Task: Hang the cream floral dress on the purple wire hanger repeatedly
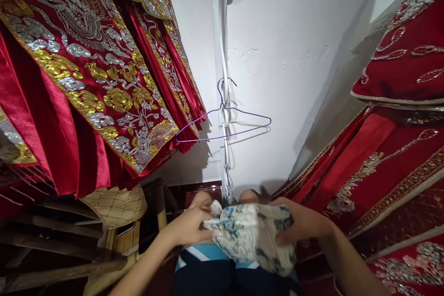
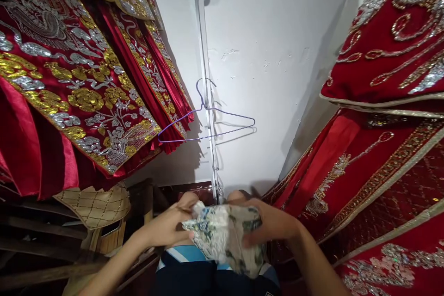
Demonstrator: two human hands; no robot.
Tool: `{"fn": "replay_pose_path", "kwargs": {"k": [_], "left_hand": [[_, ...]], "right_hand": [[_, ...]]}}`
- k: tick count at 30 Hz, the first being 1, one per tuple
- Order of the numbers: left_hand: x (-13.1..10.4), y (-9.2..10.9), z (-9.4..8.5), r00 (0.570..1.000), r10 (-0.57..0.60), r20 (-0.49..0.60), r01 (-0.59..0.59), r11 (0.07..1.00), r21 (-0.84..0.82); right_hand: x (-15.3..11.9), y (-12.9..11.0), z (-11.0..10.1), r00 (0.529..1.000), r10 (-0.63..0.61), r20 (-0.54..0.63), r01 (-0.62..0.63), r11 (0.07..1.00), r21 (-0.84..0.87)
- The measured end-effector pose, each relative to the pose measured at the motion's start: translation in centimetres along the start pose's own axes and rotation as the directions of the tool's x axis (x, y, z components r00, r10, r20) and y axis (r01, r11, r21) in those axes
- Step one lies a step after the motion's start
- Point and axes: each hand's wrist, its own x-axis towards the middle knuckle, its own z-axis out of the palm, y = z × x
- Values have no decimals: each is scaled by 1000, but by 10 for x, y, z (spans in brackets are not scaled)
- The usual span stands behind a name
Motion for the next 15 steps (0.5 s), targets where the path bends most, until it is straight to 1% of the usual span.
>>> {"fn": "replay_pose_path", "kwargs": {"k": [1, 3, 5, 6, 7, 8, 9, 10, 11, 12, 13, 15], "left_hand": [[-3, -4, -14, 999, -44, -23, 46, 996, 72], [-8, -11, -38, 984, -172, -54, 179, 967, 183], [-11, -16, -57, 951, -289, -107, 307, 915, 261], [-12, -18, -65, 932, -330, -151, 361, 886, 292], [-13, -19, -72, 912, -357, -203, 406, 858, 315], [-13, -20, -79, 893, -369, -257, 439, 836, 330], [-14, -20, -86, 876, -368, -311, 464, 820, 335], [-13, -20, -93, 861, -355, -365, 476, 814, 333], [-12, -19, -100, 849, -325, -417, 473, 818, 327], [-11, -19, -106, 838, -282, -467, 458, 828, 323], [-10, -18, -112, 826, -236, -512, 438, 840, 320], [-7, -17, -120, 804, -165, -572, 398, 863, 310]], "right_hand": [[5, -11, -4, 996, -46, -81, 37, 993, -108], [19, -33, -15, 967, -155, -200, 83, 942, -326], [36, -53, -31, 922, -238, -304, 72, 879, -470], [46, -62, -40, 889, -283, -359, 66, 857, -512], [57, -68, -50, 840, -351, -414, 80, 834, -546], [70, -73, -60, 770, -443, -459, 112, 803, -586], [83, -76, -71, 684, -540, -491, 154, 765, -626], [96, -76, -80, 606, -612, -509, 188, 732, -655], [109, -75, -89, 547, -650, -527, 206, 715, -668], [121, -73, -97, 524, -659, -539, 212, 715, -667], [131, -69, -103, 527, -650, -547, 210, 724, -657], [142, -62, -112, 563, -611, -556, 187, 750, -635]]}}
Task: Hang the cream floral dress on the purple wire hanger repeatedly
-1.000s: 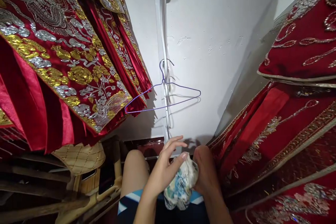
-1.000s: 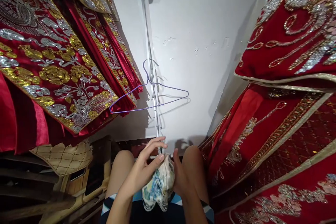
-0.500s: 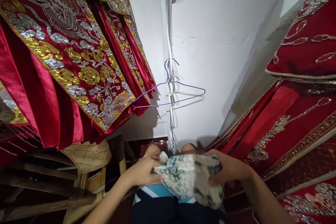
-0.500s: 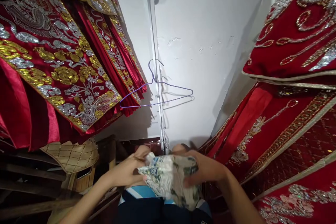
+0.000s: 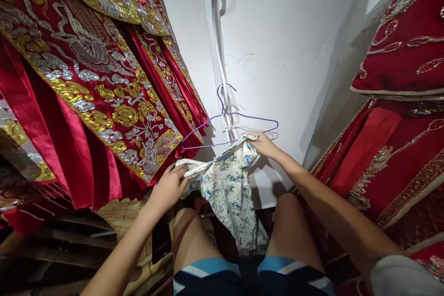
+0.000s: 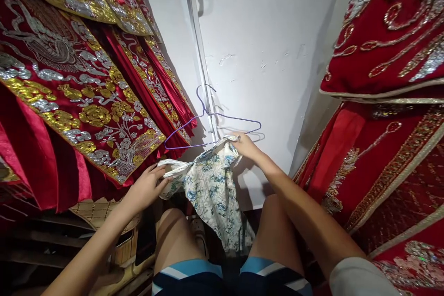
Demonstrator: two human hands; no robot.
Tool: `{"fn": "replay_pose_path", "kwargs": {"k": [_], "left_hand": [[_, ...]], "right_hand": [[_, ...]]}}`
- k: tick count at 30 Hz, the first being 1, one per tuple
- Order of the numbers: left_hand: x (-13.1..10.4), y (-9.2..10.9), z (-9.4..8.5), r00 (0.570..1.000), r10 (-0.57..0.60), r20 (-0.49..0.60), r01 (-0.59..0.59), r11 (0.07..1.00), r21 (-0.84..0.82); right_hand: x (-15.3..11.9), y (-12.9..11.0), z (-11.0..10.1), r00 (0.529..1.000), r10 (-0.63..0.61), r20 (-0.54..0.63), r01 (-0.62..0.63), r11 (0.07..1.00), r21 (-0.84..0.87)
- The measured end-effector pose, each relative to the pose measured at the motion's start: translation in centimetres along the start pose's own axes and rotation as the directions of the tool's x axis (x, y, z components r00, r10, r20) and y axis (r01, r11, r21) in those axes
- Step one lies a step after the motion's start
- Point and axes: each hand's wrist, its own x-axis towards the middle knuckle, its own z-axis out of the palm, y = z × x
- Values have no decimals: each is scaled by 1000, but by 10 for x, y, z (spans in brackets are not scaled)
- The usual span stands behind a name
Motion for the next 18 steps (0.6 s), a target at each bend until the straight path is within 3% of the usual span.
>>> {"fn": "replay_pose_path", "kwargs": {"k": [3, 6, 9, 13, 16, 18], "left_hand": [[6, 1, -3, 999, 30, -42, -34, 996, -83], [8, 10, -1, 996, -7, -92, -10, 983, -184], [15, 29, -1, 978, -71, -198, 15, 962, -271], [39, 62, -8, 944, -25, -329, -108, 919, -380], [61, 75, -10, 890, 28, -456, -242, 875, -419], [73, 75, -8, 829, 15, -558, -289, 867, -405]], "right_hand": [[-5, 8, -8, 999, 43, 11, -42, 999, -24], [-17, 1, -31, 995, 91, -37, -95, 991, -96], [-26, -11, -49, 985, 140, -99, -155, 972, -176], [-39, -21, -43, 983, 164, -77, -172, 979, -111], [-49, -20, -33, 991, 117, -59, -118, 993, -22], [-52, -16, -34, 987, 62, -147, -67, 997, -33]]}}
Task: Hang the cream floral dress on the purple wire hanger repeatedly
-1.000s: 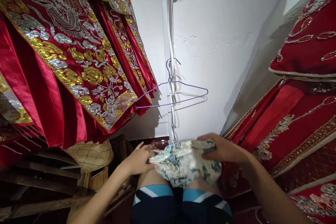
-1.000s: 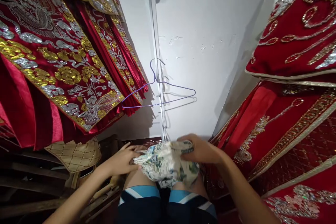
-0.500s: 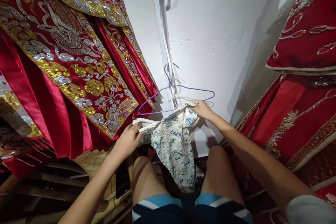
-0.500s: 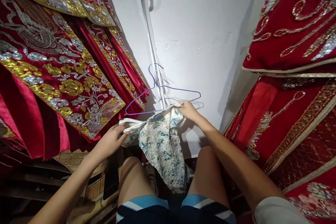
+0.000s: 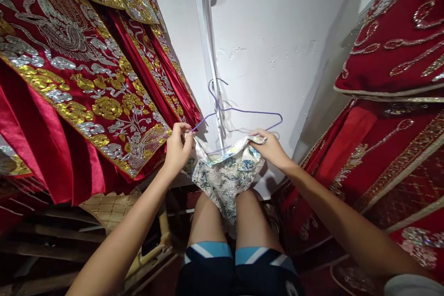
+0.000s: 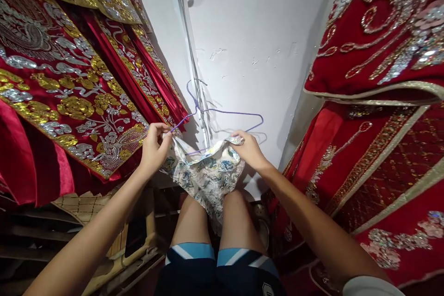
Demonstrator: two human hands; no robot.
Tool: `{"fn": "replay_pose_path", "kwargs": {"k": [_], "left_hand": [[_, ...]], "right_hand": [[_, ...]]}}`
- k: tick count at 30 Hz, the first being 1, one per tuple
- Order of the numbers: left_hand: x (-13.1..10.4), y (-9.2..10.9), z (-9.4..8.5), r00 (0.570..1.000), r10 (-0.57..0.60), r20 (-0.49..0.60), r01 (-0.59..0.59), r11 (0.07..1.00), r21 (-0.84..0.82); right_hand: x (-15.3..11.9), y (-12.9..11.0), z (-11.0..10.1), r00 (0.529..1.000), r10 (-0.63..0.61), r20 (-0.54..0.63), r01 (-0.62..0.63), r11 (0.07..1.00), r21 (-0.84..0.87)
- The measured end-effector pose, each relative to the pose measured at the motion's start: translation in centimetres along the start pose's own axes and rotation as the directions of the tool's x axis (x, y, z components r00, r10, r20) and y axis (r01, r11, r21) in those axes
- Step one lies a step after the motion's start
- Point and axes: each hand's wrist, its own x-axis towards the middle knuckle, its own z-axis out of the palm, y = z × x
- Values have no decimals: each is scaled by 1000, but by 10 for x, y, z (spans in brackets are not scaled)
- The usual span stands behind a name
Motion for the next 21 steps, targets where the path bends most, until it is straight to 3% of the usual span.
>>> {"fn": "replay_pose_path", "kwargs": {"k": [3, 5, 9, 11, 13, 15, 17, 18, 19, 21], "left_hand": [[6, -8, 1, 999, 20, -41, -18, 998, 62], [8, -10, -4, 1000, 15, -4, -14, 995, 103], [15, -8, -19, 998, 63, 28, -67, 984, 164], [20, -12, -28, 996, 83, 14, -84, 976, 200], [23, -21, -36, 1000, 3, 5, -4, 981, 195], [24, -33, -41, 989, -137, 64, 127, 983, 133], [23, -43, -43, 964, -221, 146, 213, 975, 63], [22, -46, -42, 959, -225, 171, 223, 974, 34], [21, -47, -39, 960, -214, 181, 216, 976, 9], [19, -45, -32, 967, -182, 178, 191, 981, -37]], "right_hand": [[11, 8, -17, 978, -19, -210, 12, 999, -38], [26, 14, -33, 972, -11, -235, -7, 997, -73], [44, 16, -59, 1000, 24, -5, -25, 981, -195], [42, 9, -69, 985, 90, 146, -63, 982, -179], [35, -4, -78, 938, 156, 310, -150, 988, -42], [28, -20, -83, 856, 216, 470, -311, 941, 133], [23, -34, -81, 809, 268, 524, -453, 851, 264], [20, -40, -77, 827, 297, 477, -480, 816, 324], [16, -44, -71, 878, 319, 357, -452, 799, 397], [3, -46, -56, 946, 322, 12, -284, 815, 505]]}}
